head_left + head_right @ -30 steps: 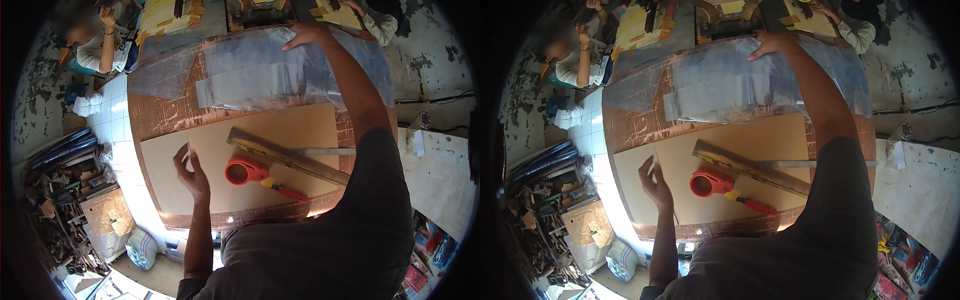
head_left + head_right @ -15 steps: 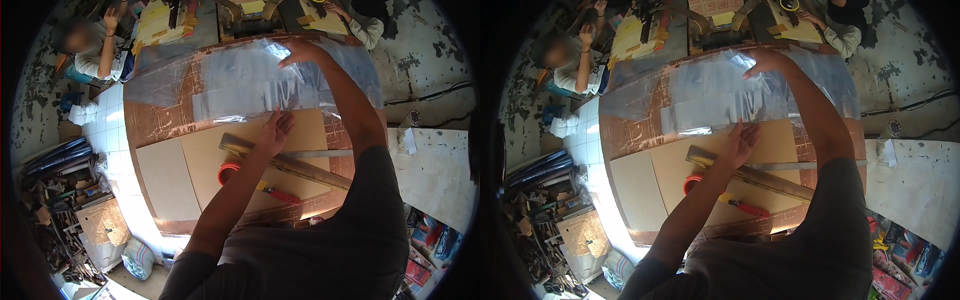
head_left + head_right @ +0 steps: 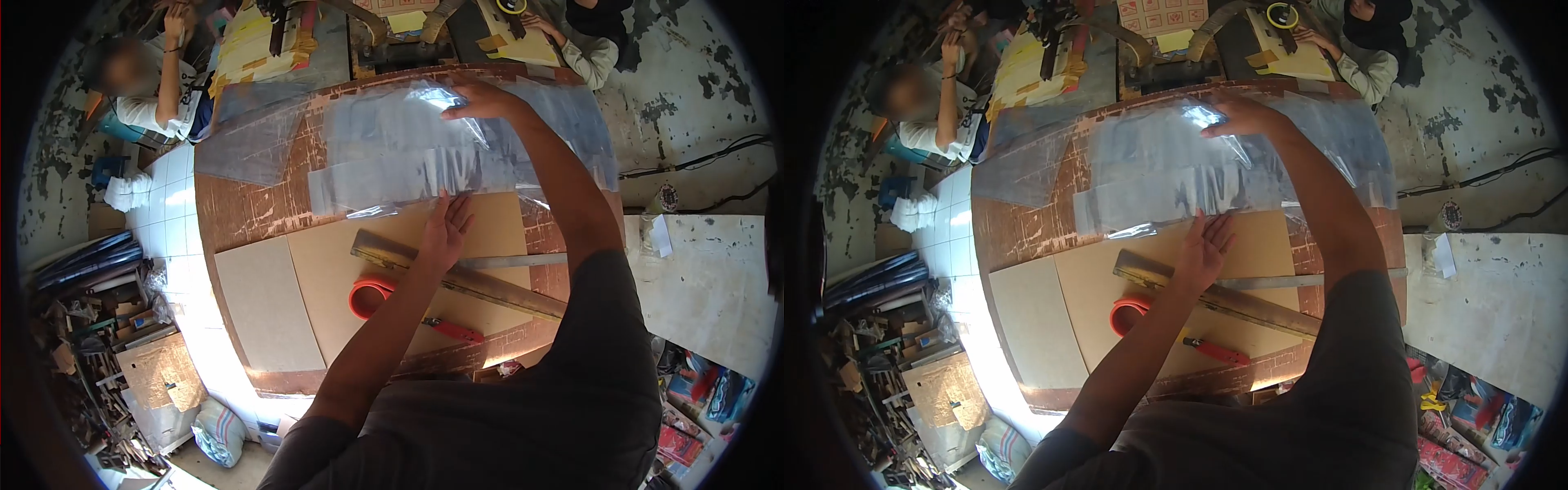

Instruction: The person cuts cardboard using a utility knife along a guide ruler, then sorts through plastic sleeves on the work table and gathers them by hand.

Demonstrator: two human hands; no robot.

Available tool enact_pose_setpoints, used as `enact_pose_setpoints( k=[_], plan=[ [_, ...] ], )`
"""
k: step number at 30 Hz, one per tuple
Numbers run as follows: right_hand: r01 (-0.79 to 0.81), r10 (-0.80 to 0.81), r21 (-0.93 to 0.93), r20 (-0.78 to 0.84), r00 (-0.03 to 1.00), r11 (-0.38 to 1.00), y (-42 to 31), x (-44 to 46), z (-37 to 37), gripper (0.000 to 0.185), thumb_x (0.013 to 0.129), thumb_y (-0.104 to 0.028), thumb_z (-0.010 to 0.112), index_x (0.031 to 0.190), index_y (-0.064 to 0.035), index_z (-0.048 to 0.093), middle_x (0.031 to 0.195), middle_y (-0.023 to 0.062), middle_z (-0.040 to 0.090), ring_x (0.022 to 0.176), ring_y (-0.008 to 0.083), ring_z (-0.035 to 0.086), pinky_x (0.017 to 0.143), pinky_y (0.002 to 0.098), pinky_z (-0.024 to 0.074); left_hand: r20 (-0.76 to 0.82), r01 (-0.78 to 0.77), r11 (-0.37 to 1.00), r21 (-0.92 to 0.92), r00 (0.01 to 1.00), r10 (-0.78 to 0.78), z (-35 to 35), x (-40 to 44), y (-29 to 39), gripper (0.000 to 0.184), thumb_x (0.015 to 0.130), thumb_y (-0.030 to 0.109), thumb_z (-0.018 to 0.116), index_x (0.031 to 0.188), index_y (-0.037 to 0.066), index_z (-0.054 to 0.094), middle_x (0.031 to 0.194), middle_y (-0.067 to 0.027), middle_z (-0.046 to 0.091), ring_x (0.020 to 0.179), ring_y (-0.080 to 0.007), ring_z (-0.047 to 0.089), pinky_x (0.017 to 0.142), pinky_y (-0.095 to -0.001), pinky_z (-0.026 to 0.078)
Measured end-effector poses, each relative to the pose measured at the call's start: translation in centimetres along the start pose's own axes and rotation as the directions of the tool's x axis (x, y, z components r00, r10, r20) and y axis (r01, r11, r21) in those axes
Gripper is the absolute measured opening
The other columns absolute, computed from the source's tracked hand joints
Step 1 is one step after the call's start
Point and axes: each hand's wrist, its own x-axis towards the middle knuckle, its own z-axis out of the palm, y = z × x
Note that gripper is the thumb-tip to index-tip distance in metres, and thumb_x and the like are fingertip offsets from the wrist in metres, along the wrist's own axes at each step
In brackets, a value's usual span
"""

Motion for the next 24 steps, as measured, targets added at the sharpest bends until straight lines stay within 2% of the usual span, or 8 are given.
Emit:
enact_pose_setpoints(
  k=[2, 4, 6, 7, 13, 16, 19, 24],
  plan=[
    [-0.042, 0.031, -0.151, -0.073, 0.997, 0.988, -0.8, 0.9, 0.5, 0.093, 0.081, -0.077, 0.06, 0.143, -0.0073, 0.055, 0.159, 0.0259, 0.03, 0.147, 0.0412, 0.031, 0.121, 0.0469, 0.0265, -0.001, 0.004, 1.0, 0.012, 1.0, -0.004, 0.0, 0.0, -0.3, 0.076, 0.099, 0.053, 0.059, 0.146, -0.002, 0.038, 0.151, -0.0125, 0.046, 0.143, -0.0223, 0.042, 0.116, -0.042, 0.034],
    [-0.062, 0.063, -0.196, -0.001, 0.998, 0.979, -1.2, 1.9, -0.4, 0.098, 0.08, -0.08, 0.058, 0.144, -0.0059, 0.053, 0.159, 0.0273, 0.03, 0.147, 0.0414, 0.032, 0.121, 0.0501, 0.0249, -0.021, -0.037, 0.999, 0.038, 0.999, 0.038, -0.2, -0.1, -0.5, 0.071, 0.101, 0.052, 0.057, 0.145, 0.0, 0.04, 0.152, -0.0118, 0.044, 0.143, -0.0228, 0.042, 0.116, -0.0425, 0.034],
    [-0.187, 0.216, -0.139, 0.239, 0.947, 0.972, -1.7, 2.6, -1.2, 0.106, 0.079, -0.083, 0.058, 0.153, -0.0082, 0.042, 0.164, 0.0249, 0.019, 0.154, 0.0404, 0.013, 0.124, 0.0507, 0.0191, 0.035, -0.047, 0.997, 0.057, 0.998, 0.045, -0.8, -0.3, -0.6, 0.068, 0.102, 0.051, 0.056, 0.145, 0.001, 0.041, 0.153, -0.0116, 0.044, 0.143, -0.023, 0.041, 0.116, -0.0425, 0.034],
    [-0.191, 0.219, -0.136, 0.235, 0.947, 0.972, -2.0, 2.5, -1.2, 0.106, 0.079, -0.083, 0.058, 0.153, -0.0082, 0.042, 0.164, 0.0249, 0.019, 0.154, 0.0404, 0.013, 0.124, 0.0507, 0.0191, 0.092, -0.06, 0.996, 0.072, 0.994, 0.053, -1.1, -0.4, -0.6, 0.065, 0.103, 0.05, 0.054, 0.144, 0.002, 0.042, 0.153, -0.0113, 0.044, 0.144, -0.0233, 0.041, 0.116, -0.0425, 0.034],
    [-0.306, 0.3, -0.119, -0.068, 0.952, 0.945, -0.8, 4.2, 0.0, 0.124, 0.072, -0.09, 0.055, 0.156, -0.0028, 0.031, 0.165, 0.0235, 0.019, 0.15, 0.0384, 0.027, 0.119, 0.0538, 0.0276, 0.135, -0.071, 0.989, 0.127, 0.989, 0.054, -1.9, -0.3, -0.2, 0.061, 0.104, 0.048, 0.052, 0.144, 0.003, 0.043, 0.151, -0.0118, 0.048, 0.142, -0.024, 0.043, 0.115, -0.0426, 0.036],
    [-0.329, 0.335, -0.184, -0.002, 0.942, 0.926, -1.9, 5.4, -0.6, 0.128, 0.069, -0.094, 0.053, 0.15, 0.0045, 0.04, 0.16, 0.025, 0.03, 0.144, 0.0393, 0.038, 0.116, 0.0532, 0.0324, 0.094, -0.036, 0.994, 0.106, 0.995, 0.026, -1.6, -0.5, 0.4, 0.06, 0.103, 0.047, 0.054, 0.143, 0.003, 0.044, 0.15, -0.012, 0.049, 0.142, -0.024, 0.043, 0.115, -0.0426, 0.037],
    [-0.225, 0.335, -0.357, 0.285, 0.898, 0.907, -3.3, 5.6, -2.8, 0.127, 0.064, -0.097, 0.054, 0.136, 0.0085, 0.056, 0.143, 0.0267, 0.054, 0.133, 0.0408, 0.051, 0.112, 0.0489, 0.0402, -0.047, -0.055, 0.998, 0.036, 0.997, 0.057, -1.3, -0.7, 0.2, 0.056, 0.102, 0.045, 0.059, 0.139, 0.004, 0.048, 0.147, -0.0106, 0.052, 0.14, -0.0229, 0.045, 0.113, -0.0422, 0.038],
    [-0.235, 0.36, -0.348, 0.354, 0.863, 0.908, -3.6, 4.0, -3.6, 0.122, 0.064, -0.095, 0.056, 0.132, 0.0059, 0.061, 0.143, 0.025, 0.054, 0.131, 0.0378, 0.054, 0.11, 0.0461, 0.0419, -0.149, -0.15, 0.986, -0.07, 0.979, 0.138, -0.7, -1.7, -1.1, 0.044, 0.1, 0.041, 0.063, 0.131, 0.01, 0.056, 0.137, -0.0036, 0.058, 0.136, -0.0183, 0.048, 0.111, -0.0427, 0.039]
  ],
)
